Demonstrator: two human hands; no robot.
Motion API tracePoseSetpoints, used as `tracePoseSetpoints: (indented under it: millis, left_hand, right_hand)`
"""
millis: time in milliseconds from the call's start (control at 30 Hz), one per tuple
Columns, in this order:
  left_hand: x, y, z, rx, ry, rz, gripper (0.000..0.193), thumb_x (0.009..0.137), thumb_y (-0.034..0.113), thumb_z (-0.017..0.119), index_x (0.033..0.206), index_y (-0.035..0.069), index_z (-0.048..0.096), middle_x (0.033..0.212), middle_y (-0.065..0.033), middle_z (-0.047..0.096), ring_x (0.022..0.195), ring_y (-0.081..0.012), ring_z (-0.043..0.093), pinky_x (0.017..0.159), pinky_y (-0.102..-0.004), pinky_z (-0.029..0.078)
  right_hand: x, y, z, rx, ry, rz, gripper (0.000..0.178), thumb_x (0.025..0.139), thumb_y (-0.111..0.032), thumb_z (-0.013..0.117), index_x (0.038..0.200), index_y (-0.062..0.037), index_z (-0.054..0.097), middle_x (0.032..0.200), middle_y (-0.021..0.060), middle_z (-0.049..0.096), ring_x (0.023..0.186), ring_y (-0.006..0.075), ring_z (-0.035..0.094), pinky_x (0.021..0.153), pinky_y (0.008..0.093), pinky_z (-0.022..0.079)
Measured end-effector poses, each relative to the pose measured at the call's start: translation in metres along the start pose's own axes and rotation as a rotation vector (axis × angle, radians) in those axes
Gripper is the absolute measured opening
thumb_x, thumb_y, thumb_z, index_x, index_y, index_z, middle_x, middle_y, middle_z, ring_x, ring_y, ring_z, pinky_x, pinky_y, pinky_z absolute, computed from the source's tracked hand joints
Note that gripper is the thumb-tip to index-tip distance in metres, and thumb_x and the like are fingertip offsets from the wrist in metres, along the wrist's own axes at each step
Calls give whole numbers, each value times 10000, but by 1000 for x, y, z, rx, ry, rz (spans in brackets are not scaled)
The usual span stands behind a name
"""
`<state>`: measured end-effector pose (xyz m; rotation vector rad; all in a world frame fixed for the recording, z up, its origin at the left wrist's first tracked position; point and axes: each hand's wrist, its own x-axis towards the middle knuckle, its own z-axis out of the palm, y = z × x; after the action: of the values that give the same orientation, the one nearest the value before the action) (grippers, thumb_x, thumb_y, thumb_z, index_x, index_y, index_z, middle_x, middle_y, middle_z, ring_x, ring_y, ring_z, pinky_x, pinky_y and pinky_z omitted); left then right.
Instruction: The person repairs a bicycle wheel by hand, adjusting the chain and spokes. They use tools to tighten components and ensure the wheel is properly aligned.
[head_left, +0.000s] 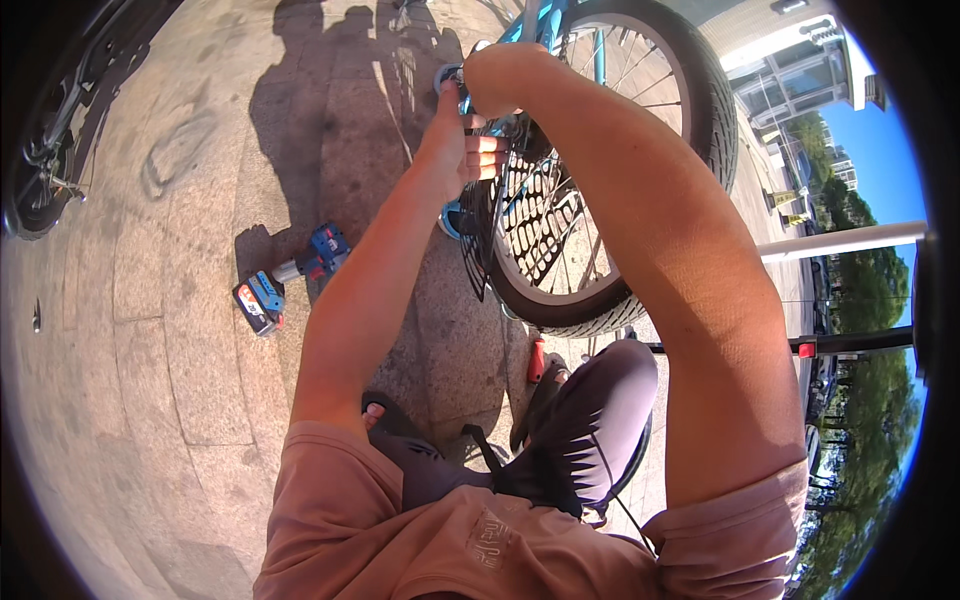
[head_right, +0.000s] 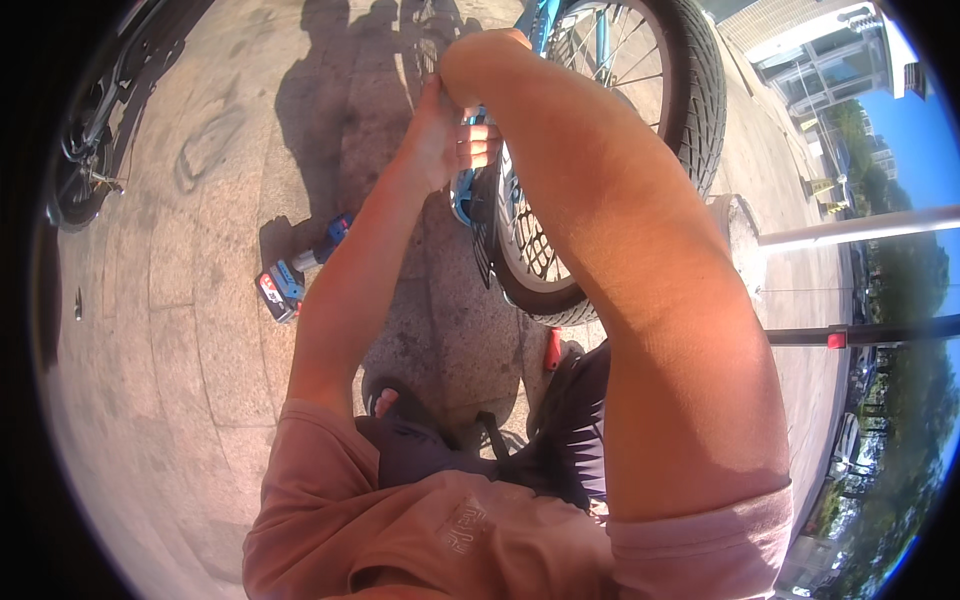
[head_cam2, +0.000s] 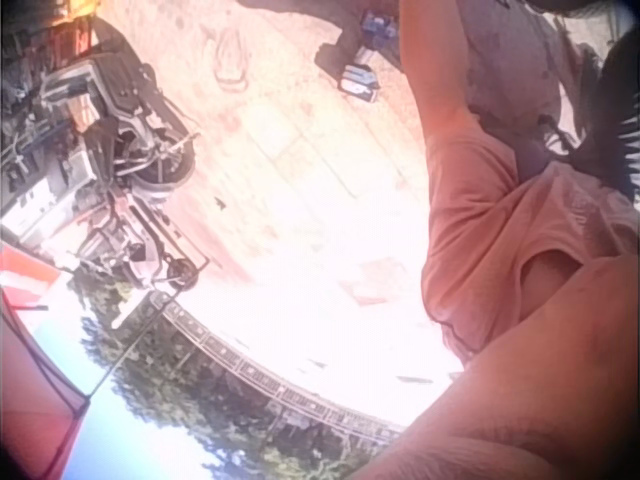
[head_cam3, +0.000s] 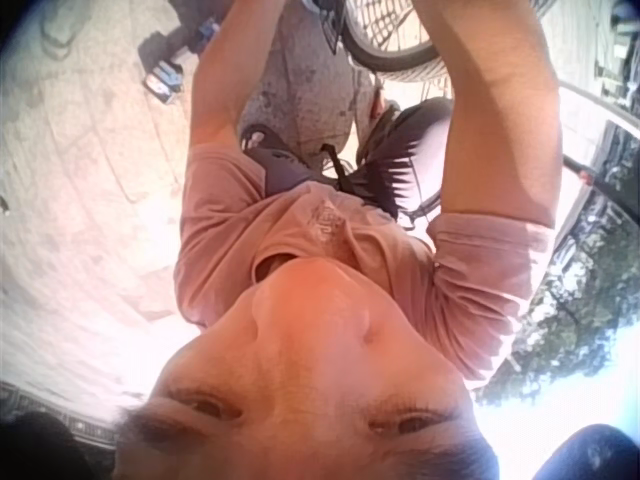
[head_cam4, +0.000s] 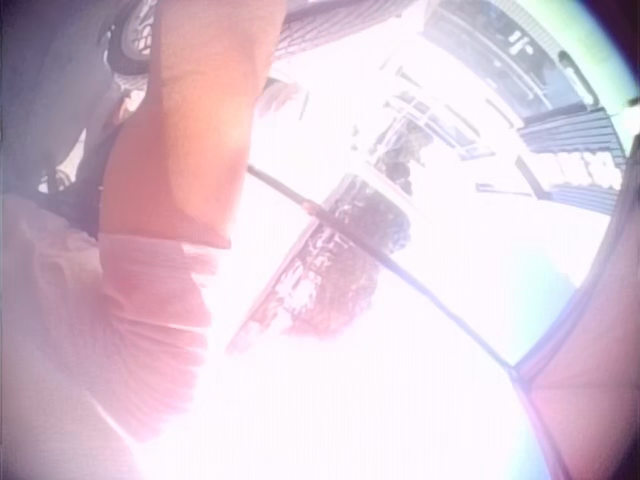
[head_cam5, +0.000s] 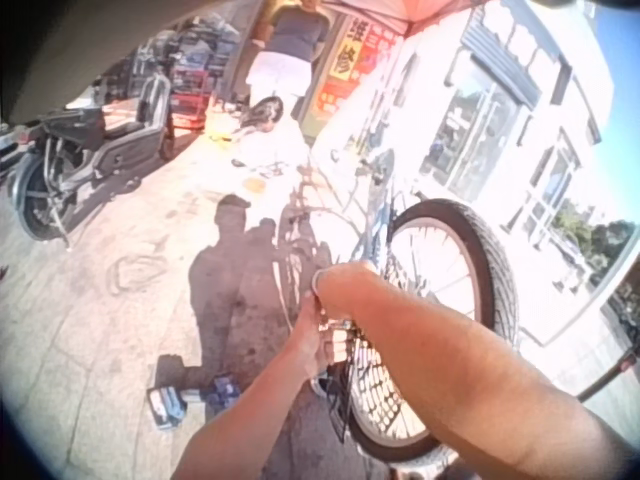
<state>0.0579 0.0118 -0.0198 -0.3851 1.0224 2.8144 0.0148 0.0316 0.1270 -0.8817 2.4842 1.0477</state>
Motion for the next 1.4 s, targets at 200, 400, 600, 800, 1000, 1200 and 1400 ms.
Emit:
tracePoseSetpoints:
  millis: [200,400,600,800,1000,1200,1400]
  left_hand:
    - [17,-20,13,403,250,233,422,893,329,678,956,-83,611,874,-151,640,671,-214,638,574,-312,543]
    - [12,-16,18,460,241,325,237,856,151,704,960,-54,646,821,-91,660,623,-158,634,537,-310,534]
    - [7,-12,19,474,210,248,288,895,192,687,1071,-28,628,921,-95,677,764,-188,661,665,-329,565]
    - [12,-8,16,373,269,186,305,908,178,674,1104,-45,608,930,-123,677,806,-217,667,742,-366,592]
    - [2,-3,14,599,308,113,350,1001,318,519,1180,27,595,1090,-106,672,964,-223,645,872,-376,531]
    - [-2,-7,27,657,457,130,332,1013,300,501,1184,30,590,1051,-100,654,903,-191,626,763,-300,568]
    - [-6,-3,26,523,369,81,327,1025,271,475,1207,20,579,1078,-126,644,941,-217,603,857,-368,541]
  right_hand:
    - [-37,36,-55,48,460,-181,332,858,-253,527,1023,-26,704,1035,204,690,1020,321,657,896,402,511]
    - [-155,132,-2,441,1043,-534,216,936,-181,527,999,-32,671,840,134,684,799,265,668,691,394,525]
    - [-213,216,177,1186,1378,-253,329,1029,-225,440,1097,12,658,722,29,592,645,79,503,593,217,399]
    - [-106,174,373,1879,642,27,188,966,-171,593,1023,0,645,768,-13,603,692,49,500,628,213,415]
    - [-15,105,376,2153,674,-242,207,936,-139,622,1107,-24,640,880,23,660,795,73,592,723,235,482]
    - [5,68,346,2263,957,-246,221,897,-72,644,1105,4,643,876,66,683,744,100,619,670,249,493]
    - [4,66,338,2264,997,-226,229,843,-81,647,1055,0,672,825,159,685,699,250,671,650,319,514]
